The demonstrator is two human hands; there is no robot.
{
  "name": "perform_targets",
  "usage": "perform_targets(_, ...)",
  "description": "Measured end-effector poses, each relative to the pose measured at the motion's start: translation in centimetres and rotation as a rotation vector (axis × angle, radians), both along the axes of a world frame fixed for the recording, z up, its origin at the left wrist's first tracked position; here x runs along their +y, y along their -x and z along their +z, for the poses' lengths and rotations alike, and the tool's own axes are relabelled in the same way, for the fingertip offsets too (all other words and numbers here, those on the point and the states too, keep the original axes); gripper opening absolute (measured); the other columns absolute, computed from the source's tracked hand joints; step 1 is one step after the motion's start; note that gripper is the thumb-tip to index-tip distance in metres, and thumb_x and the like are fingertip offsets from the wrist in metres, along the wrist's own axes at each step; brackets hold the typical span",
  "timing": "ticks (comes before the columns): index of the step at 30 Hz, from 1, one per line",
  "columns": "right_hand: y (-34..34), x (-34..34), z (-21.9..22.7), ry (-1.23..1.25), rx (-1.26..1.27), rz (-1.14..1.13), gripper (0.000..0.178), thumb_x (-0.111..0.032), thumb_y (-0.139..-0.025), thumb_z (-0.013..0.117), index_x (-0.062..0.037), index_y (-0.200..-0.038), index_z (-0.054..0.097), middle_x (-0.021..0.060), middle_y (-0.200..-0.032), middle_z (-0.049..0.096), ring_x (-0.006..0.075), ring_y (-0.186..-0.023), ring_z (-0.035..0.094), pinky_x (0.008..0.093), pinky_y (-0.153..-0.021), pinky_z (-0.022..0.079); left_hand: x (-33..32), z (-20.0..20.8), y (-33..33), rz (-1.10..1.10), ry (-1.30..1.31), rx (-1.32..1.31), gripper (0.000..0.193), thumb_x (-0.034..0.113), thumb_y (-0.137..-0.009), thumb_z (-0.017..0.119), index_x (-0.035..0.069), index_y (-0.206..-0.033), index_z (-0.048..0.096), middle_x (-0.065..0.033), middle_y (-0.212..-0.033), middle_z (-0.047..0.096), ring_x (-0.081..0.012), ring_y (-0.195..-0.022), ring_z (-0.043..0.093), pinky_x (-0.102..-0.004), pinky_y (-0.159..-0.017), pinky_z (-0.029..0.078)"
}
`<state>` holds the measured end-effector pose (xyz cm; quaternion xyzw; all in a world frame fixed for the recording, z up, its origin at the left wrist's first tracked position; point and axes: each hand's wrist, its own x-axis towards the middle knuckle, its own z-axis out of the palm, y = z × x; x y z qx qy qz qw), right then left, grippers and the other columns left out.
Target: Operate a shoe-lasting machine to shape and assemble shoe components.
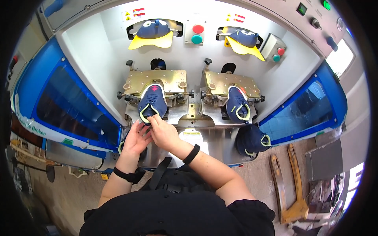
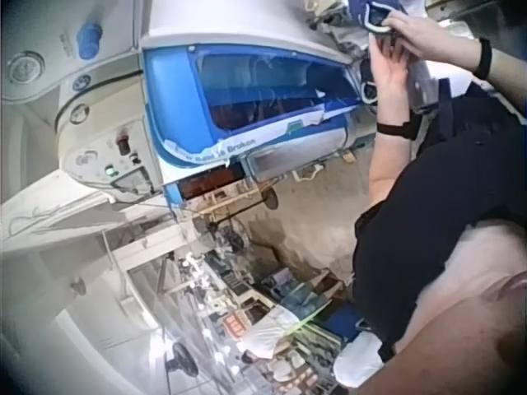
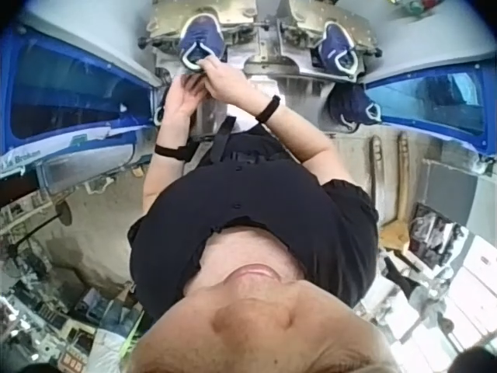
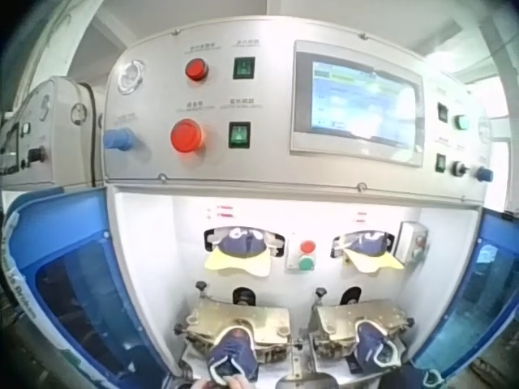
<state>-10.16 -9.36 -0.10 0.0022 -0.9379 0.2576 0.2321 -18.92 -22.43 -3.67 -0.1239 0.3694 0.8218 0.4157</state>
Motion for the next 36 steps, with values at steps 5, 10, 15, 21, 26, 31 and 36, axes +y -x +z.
perform_targets(5,0.4,0.6,-4.3,0.233,-0.085,-0.177,0.035,-0.009,-0.080,0.062,-0.0078,-0.114,0.053,0.0158,-0.096,0.064,0.0338,-0.084,0.067,0.0420,-0.070,0.054,4.1,-2.3,1.8,-0.239,-0.304,0.010,0.033,0.028,-0.096,0.057,-0.001,-0.112,0.061,-0.0149,-0.109,0.066,-0.0256,-0.099,0.063,-0.0391,-0.093,0.050)
perform_targets(10,-0.4,-1.6,-1.5,0.730,-0.113,-0.115,0.034,-0.037,-0.098,0.042,-0.0161,-0.122,0.054,0.0138,-0.101,0.066,0.0315,-0.094,0.065,0.0416,-0.079,0.051,2.3,-4.4,5.3,-0.323,-0.279,0.202,0.040,0.036,-0.092,0.057,0.002,-0.111,0.061,-0.0098,-0.109,0.065,-0.0216,-0.102,0.062,-0.0376,-0.094,0.050)
perform_targets(15,-3.7,-1.9,-2.5,0.228,0.147,-0.101,0.047,-0.014,-0.078,0.063,-0.0126,-0.122,0.045,0.0139,-0.097,0.061,0.0385,-0.084,0.063,0.0499,-0.069,0.051,3.0,-3.6,3.9,-0.157,-0.121,0.403,0.038,0.040,-0.087,0.059,0.009,-0.108,0.065,-0.0131,-0.105,0.065,-0.0240,-0.099,0.061,-0.0384,-0.081,0.051)
perform_targets(21,-11.9,-0.8,-6.8,0.219,-0.344,-0.398,0.031,-0.020,-0.076,0.062,-0.0101,-0.104,0.069,0.0141,-0.088,0.069,0.0352,-0.085,0.066,0.0475,-0.073,0.051,3.1,3.6,-3.7,0.175,-0.070,0.632,0.019,0.023,-0.083,0.071,0.010,-0.096,0.068,-0.0040,-0.085,0.065,-0.0188,-0.076,0.058,-0.0302,-0.063,0.043)
perform_targets(26,-20.0,-2.2,-9.1,0.408,-0.390,-0.623,0.027,-0.018,-0.077,0.061,-0.0106,-0.102,0.069,0.0114,-0.088,0.070,0.0321,-0.088,0.066,0.0451,-0.074,0.051,7.7,1.1,-6.8,-0.063,-0.168,0.735,0.023,0.024,-0.084,0.069,0.009,-0.101,0.065,-0.0052,-0.091,0.063,-0.0194,-0.080,0.057,-0.0313,-0.067,0.044)
perform_targets(31,-23.9,-3.8,-8.7,0.501,-0.277,-0.727,0.021,-0.020,-0.079,0.062,-0.0085,-0.095,0.070,0.0130,-0.086,0.069,0.0329,-0.084,0.065,0.0446,-0.071,0.050,12.2,0.1,-8.8,-0.282,-0.287,0.890,0.028,0.026,-0.086,0.066,0.008,-0.107,0.061,-0.0066,-0.098,0.061,-0.0203,-0.085,0.057,-0.0327,-0.071,0.045)
perform_targets(36,-28.3,-4.4,-8.6,0.425,-0.232,-0.762,0.021,-0.020,-0.078,0.061,-0.0105,-0.093,0.072,0.0106,-0.082,0.070,0.0315,-0.080,0.066,0.0440,-0.069,0.051,17.7,-1.1,-11.4,-0.478,-0.404,1.043,0.034,0.028,-0.088,0.064,0.007,-0.113,0.058,-0.0080,-0.104,0.059,-0.0211,-0.090,0.056,-0.0341,-0.075,0.046)
